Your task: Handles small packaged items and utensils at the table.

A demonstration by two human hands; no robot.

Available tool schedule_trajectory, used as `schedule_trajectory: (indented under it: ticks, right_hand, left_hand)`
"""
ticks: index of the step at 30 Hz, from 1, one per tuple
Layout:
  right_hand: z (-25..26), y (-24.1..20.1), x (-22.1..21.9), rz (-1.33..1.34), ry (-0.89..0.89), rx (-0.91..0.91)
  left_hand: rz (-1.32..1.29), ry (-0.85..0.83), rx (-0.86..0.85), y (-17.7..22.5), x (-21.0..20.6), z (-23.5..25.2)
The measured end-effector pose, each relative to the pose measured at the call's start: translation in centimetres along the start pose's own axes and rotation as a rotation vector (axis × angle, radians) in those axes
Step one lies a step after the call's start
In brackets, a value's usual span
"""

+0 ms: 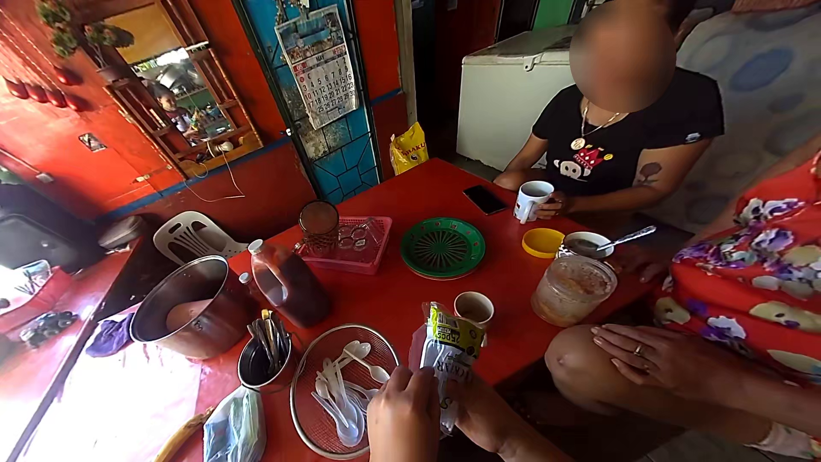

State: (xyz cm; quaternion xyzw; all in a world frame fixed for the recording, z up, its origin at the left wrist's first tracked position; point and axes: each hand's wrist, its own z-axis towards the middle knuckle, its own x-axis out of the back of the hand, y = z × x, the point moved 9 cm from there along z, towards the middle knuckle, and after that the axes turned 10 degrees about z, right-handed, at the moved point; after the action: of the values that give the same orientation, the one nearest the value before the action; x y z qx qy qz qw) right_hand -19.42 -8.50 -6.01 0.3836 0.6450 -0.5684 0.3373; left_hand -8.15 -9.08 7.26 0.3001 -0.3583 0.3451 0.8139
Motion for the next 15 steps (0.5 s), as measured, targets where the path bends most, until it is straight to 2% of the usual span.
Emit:
schedule_trajectory:
  ticks: [5, 8, 12, 15]
  right_hand:
    - [0.0, 0.3, 0.1, 0.025, -0.044, -0.013]
    - [0.1, 0.3, 0.5, 0.044, -0.078, -0.025]
    - [0.2, 0.0, 0.3, 0.158, -0.112, -0.015]
    - [0.6, -0.5, 0.6, 0.240, -0.102, -0.004]
  left_hand:
    - [0.063, 0.037, -0.062, 1.0, -1.5, 0.4]
    - [0.068, -0.016, -0.050, 0.7, -2.0, 0.9]
    - [-0.144, -0.193, 0.030, -0.6, -2.0, 1.0]
    - [-0.298, -0.158, 0.082, -2.1, -1.4, 0.5]
